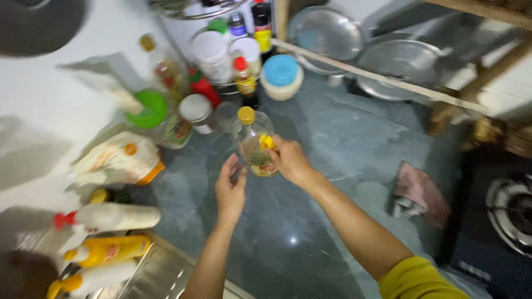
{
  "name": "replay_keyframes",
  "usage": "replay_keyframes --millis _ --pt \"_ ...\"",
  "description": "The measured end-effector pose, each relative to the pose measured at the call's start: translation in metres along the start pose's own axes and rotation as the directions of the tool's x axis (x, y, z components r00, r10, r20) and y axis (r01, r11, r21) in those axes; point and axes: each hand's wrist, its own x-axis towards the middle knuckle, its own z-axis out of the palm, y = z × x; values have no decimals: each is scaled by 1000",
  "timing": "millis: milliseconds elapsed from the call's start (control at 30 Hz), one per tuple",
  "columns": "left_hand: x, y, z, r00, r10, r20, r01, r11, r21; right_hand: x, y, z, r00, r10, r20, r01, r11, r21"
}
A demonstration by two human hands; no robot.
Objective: The person rinses and wrings a cloth, then places it on the counter. They rearrange multiple bottles and containers on the countertop and a rotating spice rack, then adjust knives in a wooden holder. Finally, they move pots and a kettle onto the stovetop and close a rice cooker lid.
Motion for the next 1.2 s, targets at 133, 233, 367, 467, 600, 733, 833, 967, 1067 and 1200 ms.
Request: replay_keyframes --millis 133,233,367,467,600,733,833,967,1067,1200 --pt "15 -5 81 986 -88 139 108 985 -137 -11 40 -51 995 97 -35 -100 991 -88" --pt "42 -8 140 872 -376 312 458 852 -252 -2 74 -78 985 130 -112 -140 987 -85" --pt "78 -12 209 782 -439 443 615 662 -430 25 124 -107 981 37 -192 -66 987 -148" --pt "104 -9 246 789 -422 446 610 625 -487 52 153 -123 983 65 -173 -98 976 -192" --pt "130 -4 273 819 -369 438 559 682 -470 85 185 -127 966 134 -220 -184 957 -225" --pt "148 5 289 829 -349 437 536 720 -441 104 206 -126 955 151 -255 -206 957 -204" --pt "159 6 297 819 -386 425 561 695 -451 113 214 -126 951 106 -289 -178 955 -237" --pt "157 -4 287 836 -352 422 530 718 -451 112 210 -129 949 111 -295 -176 963 -205" --pt "143 -18 250 867 -382 320 494 747 -445 101 192 -128 866 -70 -495 -55 971 -234" --pt "116 -42 172 861 -485 153 501 757 -420 79 154 -100 925 274 -264 -354 874 -332"
